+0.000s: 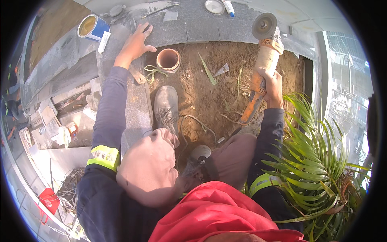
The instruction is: The person uses an angle grinder to cut a stone tile on a tiled surface. They hold the tile with one hand and guide the grinder with the other, creating a cut line and generating dust. The person repositions the tile and continues cutting along a marked line.
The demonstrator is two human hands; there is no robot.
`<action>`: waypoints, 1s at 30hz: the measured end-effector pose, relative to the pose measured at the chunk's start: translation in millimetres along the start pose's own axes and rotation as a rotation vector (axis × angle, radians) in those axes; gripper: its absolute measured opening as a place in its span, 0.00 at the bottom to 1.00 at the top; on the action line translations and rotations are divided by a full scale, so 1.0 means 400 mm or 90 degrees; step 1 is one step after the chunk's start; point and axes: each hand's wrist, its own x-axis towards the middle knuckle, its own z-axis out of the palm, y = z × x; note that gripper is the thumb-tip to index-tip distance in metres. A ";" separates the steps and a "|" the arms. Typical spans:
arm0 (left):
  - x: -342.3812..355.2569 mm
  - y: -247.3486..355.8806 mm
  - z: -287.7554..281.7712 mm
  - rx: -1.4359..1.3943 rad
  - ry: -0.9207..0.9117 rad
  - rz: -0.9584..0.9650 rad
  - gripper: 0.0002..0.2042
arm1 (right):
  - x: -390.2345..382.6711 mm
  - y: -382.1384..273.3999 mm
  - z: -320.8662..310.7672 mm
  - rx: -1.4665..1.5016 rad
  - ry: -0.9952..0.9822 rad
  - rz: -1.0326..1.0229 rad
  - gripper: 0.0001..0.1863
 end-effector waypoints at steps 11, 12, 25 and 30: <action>-0.022 -0.004 -0.014 -0.072 0.027 -0.003 0.47 | -0.083 0.086 0.081 0.208 0.063 0.092 0.22; -0.022 -0.003 -0.013 -0.081 0.029 -0.005 0.47 | -0.088 0.088 0.093 0.227 0.060 0.095 0.23; -0.020 0.003 -0.026 -0.068 0.020 -0.016 0.46 | -0.049 0.062 0.180 0.166 0.023 0.114 0.24; -0.024 0.015 -0.036 -0.092 0.016 -0.019 0.45 | -0.028 0.077 0.165 0.038 -0.031 0.099 0.21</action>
